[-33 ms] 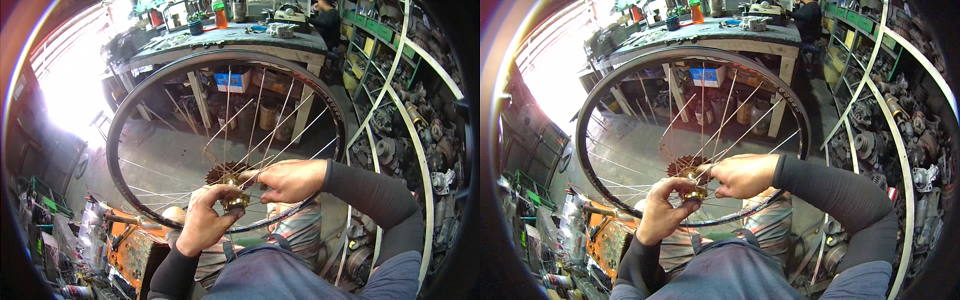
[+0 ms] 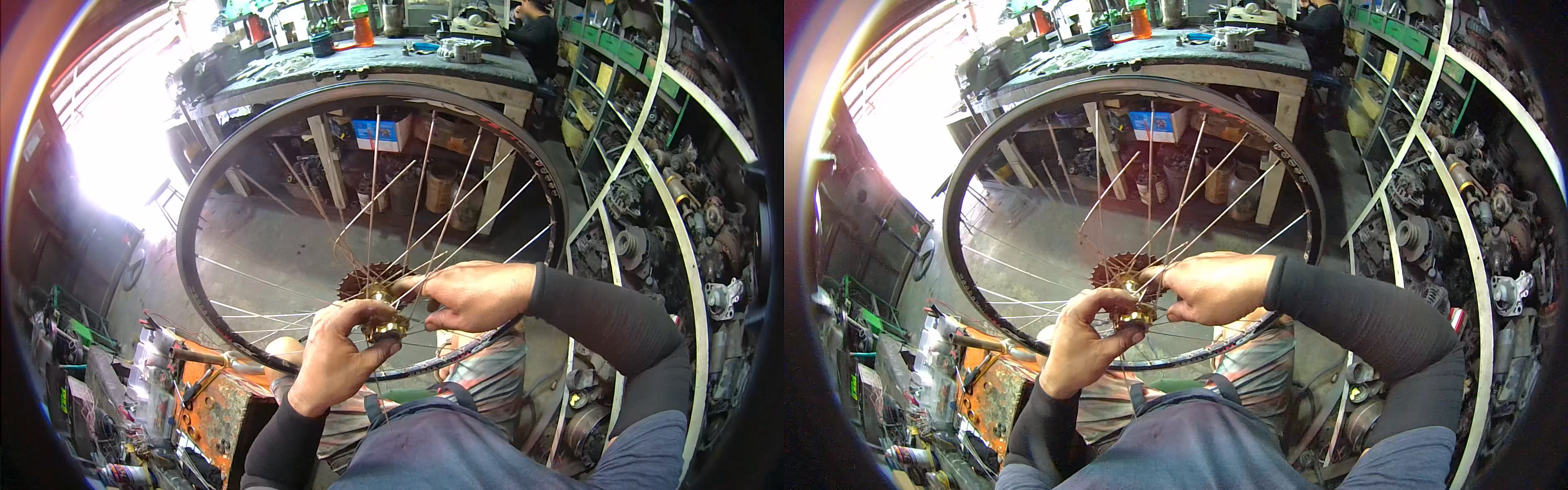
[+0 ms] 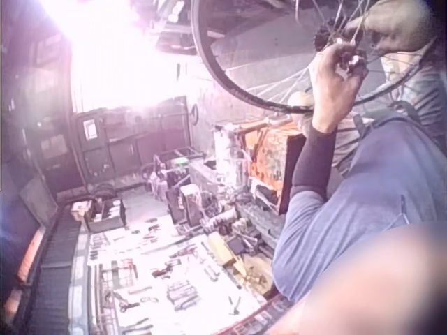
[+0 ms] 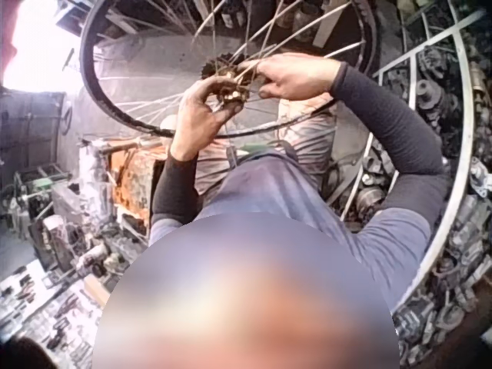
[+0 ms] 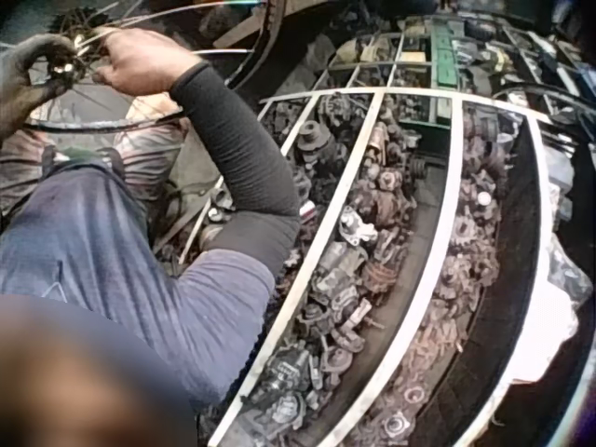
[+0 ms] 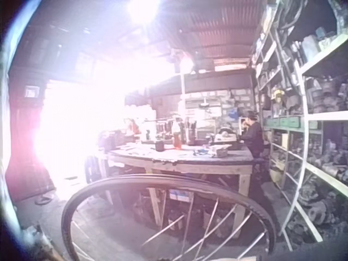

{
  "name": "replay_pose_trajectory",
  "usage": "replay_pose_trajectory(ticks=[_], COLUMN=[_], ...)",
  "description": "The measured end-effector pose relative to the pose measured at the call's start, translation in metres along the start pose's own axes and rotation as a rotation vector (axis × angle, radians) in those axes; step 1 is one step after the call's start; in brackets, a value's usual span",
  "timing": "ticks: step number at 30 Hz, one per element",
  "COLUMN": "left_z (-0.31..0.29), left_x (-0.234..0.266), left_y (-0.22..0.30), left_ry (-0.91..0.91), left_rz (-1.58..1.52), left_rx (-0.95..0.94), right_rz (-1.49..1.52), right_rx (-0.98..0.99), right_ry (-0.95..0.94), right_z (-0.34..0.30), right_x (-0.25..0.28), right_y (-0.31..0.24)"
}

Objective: The person sits on the floor in a workshop and uses a spoke wrench to tighten the nipples on a bicycle wheel. They rotate the wheel and adjust multiple spokes to true the rim.

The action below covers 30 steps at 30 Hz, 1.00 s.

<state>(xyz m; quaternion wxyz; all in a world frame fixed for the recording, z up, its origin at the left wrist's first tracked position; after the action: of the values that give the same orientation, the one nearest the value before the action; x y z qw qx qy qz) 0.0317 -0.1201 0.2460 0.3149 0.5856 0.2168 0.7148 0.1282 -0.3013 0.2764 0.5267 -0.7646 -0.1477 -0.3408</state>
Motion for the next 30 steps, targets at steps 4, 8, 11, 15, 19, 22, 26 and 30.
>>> replay_pose_trajectory(ticks=[4, 8, 11, 15, 19, 22, 26, 30], left_z=[-0.001, 0.002, 0.005, 0.002, 0.0, 0.0, -0.003, -0.005], left_x=[-0.001, 0.002, 0.002, 0.004, 0.002, 0.002, 0.005, 0.008], left_y=[-0.005, -0.006, -0.006, -0.004, -0.004, -0.005, -0.004, 0.0], left_ry=[0.01, 0.018, 0.022, 0.019, -0.013, -0.012, -0.005, -0.01], left_rz=[-0.004, 0.047, 0.048, 0.017, 0.017, 0.012, 0.001, 0.012], left_rx=[-0.021, -0.047, -0.06, -0.049, -0.08, -0.078, -0.059, -0.064], right_rz=[-0.062, -0.074, -0.058, 0.066, 0.205, 0.225, 0.11, -0.008], right_rx=[0.011, -0.116, -0.09, -0.082, -0.153, -0.21, -0.276, -0.211], right_ry=[0.217, 0.16, 0.185, 0.137, 0.008, -0.036, 0.012, 0.03], right_z=[-0.001, 0.005, 0.007, 0.008, 0.01, 0.012, 0.007, 0.009], right_x=[-0.004, -0.005, -0.001, -0.001, -0.001, -0.001, -0.002, -0.006], right_y=[0.017, 0.013, 0.02, 0.014, 0.014, 0.011, -0.005, -0.002])
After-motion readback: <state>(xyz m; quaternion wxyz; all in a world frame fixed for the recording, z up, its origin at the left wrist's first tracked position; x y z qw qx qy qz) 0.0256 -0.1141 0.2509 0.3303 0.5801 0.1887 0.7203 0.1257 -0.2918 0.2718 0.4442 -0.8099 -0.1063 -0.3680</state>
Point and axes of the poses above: each hand's wrist, its own z-axis towards the middle knuckle, its own x-axis out of the back of the hand, y = z × x, the point moved 6 cm from there along z, towards the middle knuckle, and after that the axes turned 12 degrees about z, right-handed, at the moved point
